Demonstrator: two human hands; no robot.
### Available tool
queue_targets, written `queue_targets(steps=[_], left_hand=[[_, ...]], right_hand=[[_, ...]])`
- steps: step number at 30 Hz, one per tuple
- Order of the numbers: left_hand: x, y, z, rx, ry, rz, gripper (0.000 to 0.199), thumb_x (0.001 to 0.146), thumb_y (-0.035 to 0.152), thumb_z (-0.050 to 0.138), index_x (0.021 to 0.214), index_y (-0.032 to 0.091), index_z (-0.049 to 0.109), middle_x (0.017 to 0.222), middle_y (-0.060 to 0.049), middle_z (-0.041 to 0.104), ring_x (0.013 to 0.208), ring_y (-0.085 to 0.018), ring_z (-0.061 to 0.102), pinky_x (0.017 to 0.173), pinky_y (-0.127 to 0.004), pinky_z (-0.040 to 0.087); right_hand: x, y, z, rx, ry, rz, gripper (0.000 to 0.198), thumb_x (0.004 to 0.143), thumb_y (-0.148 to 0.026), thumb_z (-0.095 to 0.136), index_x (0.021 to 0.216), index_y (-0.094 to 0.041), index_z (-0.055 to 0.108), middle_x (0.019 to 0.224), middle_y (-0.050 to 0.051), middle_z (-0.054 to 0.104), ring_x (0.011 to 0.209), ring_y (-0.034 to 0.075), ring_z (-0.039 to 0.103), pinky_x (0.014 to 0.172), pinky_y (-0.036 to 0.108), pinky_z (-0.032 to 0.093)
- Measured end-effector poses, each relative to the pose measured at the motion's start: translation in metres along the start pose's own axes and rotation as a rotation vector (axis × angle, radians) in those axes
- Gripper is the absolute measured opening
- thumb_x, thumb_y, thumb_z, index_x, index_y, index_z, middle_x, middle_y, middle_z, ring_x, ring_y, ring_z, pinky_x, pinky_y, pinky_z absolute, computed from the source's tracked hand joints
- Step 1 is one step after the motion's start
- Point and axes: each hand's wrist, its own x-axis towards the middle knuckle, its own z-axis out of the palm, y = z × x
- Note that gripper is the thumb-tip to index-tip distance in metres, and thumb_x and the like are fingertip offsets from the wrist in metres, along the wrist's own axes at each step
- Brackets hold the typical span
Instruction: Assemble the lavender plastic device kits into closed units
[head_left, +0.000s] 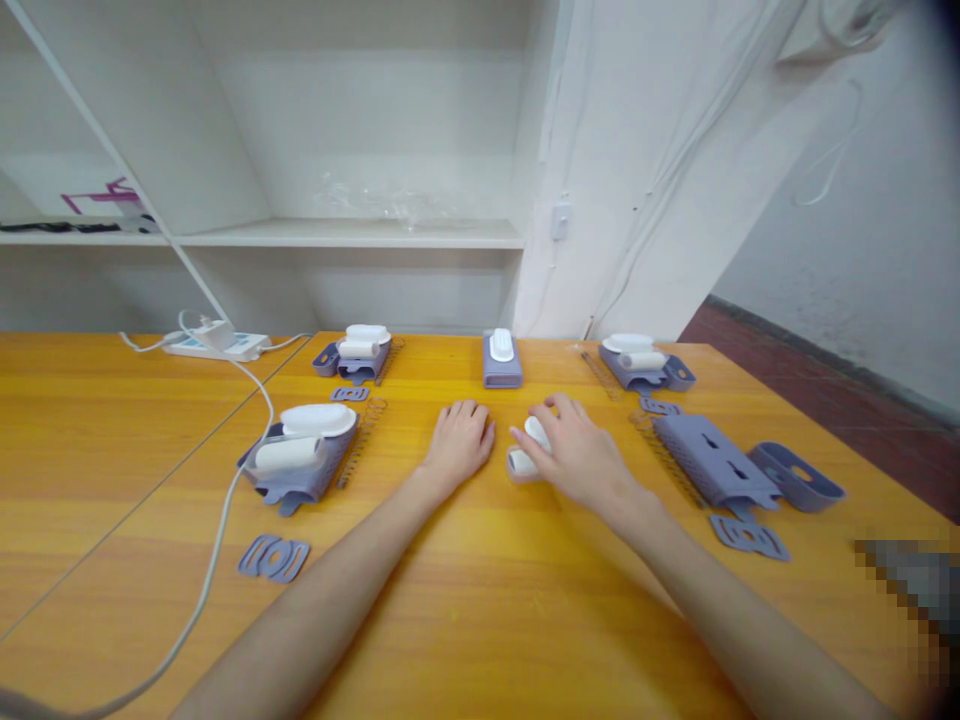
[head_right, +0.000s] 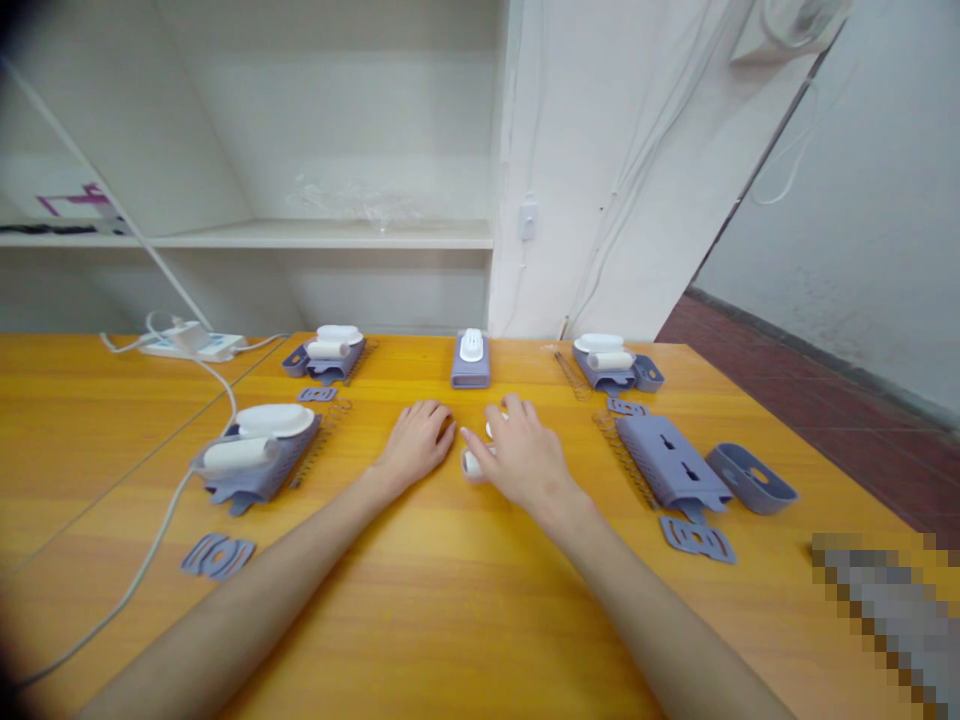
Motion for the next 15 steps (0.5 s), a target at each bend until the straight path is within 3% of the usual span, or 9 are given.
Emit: queue_targets(steps=[4, 7, 10, 15], left_hand=[[0.0, 0.0, -0.001, -0.004, 0.006, 0.006, 0.024, 0.091, 0.034, 0.036, 0.097, 0.02, 0.055, 0.099, -0.008, 0.057, 0.096, -0.021, 0.051, 0.084, -0.035, 0.037], [0.0, 0.0, -0.001, -0.01, 0.001, 0.006, 0.024, 0.091, 0.034, 0.037, 0.097, 0.019, 0.055, 0.1, -0.009, 0.057, 0.096, -0.021, 0.051, 0.084, -0.035, 0.037], [0.0, 0.0, -0.002, -0.008, -0.009, -0.004, 0.023, 0.091, 0.033, 0.037, 0.097, 0.02, 0.055, 0.1, -0.008, 0.057, 0.097, -0.021, 0.051, 0.085, -0.035, 0.037], [0.0, 0.001, 0.0, -0.006, -0.002, -0.003, 0.024, 0.091, 0.033, 0.037, 0.099, 0.02, 0.055, 0.1, -0.008, 0.057, 0.097, -0.021, 0.051, 0.084, -0.035, 0.037]], right_hand=[[0.014, 0.039, -0.009, 0.018, -0.019, 0.117, 0.035, 0.089, -0.043, 0.038, 0.105, -0.019, 0.058, 0.1, 0.011, 0.063, 0.093, 0.024, 0.059, 0.073, 0.031, 0.042], [0.021, 0.075, -0.01, 0.066, -0.116, 0.205, 0.031, 0.085, -0.037, 0.043, 0.102, -0.018, 0.061, 0.097, 0.01, 0.066, 0.085, 0.022, 0.062, 0.067, 0.029, 0.042], [0.022, 0.106, -0.008, 0.142, -0.216, 0.229, 0.029, 0.08, -0.032, 0.049, 0.103, -0.02, 0.062, 0.086, 0.006, 0.068, 0.071, 0.019, 0.062, 0.06, 0.026, 0.041], [0.02, 0.143, -0.01, 0.183, -0.302, 0.244, 0.031, 0.074, -0.03, 0.055, 0.102, -0.019, 0.063, 0.083, 0.005, 0.068, 0.068, 0.018, 0.062, 0.062, 0.027, 0.042]])
